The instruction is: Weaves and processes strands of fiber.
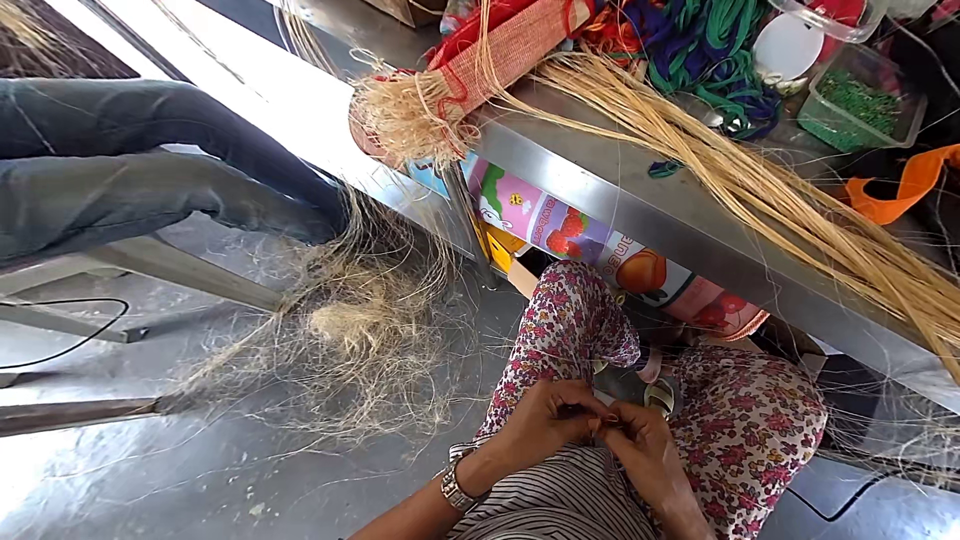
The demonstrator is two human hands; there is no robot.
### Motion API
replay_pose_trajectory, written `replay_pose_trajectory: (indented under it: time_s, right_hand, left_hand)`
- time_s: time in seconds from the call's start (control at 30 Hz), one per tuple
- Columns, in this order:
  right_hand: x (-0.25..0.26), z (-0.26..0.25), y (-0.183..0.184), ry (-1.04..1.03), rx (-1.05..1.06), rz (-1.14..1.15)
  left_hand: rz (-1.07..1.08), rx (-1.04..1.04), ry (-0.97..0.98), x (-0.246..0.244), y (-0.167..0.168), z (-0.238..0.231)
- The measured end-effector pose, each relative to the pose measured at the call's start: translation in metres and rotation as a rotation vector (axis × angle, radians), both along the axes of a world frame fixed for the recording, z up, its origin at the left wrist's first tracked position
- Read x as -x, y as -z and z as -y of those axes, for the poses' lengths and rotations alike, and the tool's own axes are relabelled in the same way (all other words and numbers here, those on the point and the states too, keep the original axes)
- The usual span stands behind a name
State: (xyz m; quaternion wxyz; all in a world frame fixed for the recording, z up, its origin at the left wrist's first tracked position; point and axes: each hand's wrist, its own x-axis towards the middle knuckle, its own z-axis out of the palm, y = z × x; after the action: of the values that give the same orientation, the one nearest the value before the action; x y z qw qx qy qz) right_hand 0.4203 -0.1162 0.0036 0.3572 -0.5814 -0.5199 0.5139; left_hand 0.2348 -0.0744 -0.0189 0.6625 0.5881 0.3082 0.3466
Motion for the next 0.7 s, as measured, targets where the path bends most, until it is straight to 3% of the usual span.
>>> replay_pose_trajectory:
  time_s: [0.17,0.47,0.7]
  right_hand:
    - [-0.0006,0.0034,-0.0010,0.043,-0.020,-0.027]
    - [0.0043,0.0070,0.0047,0.202,-0.337,-0.015]
    - [0.0018,0.0060,0.0007,0.161,-0.249,-0.026]
  left_hand:
    - [-0.024,0.094,-0.069,-0.0011,-0.0019,0.0007]
    - [-0.011,0.063,-0.112,-0.0053,0.0021,0.0037]
    - [0.271,0.474,0.018,-0.0029,-0.0006,-0.0001]
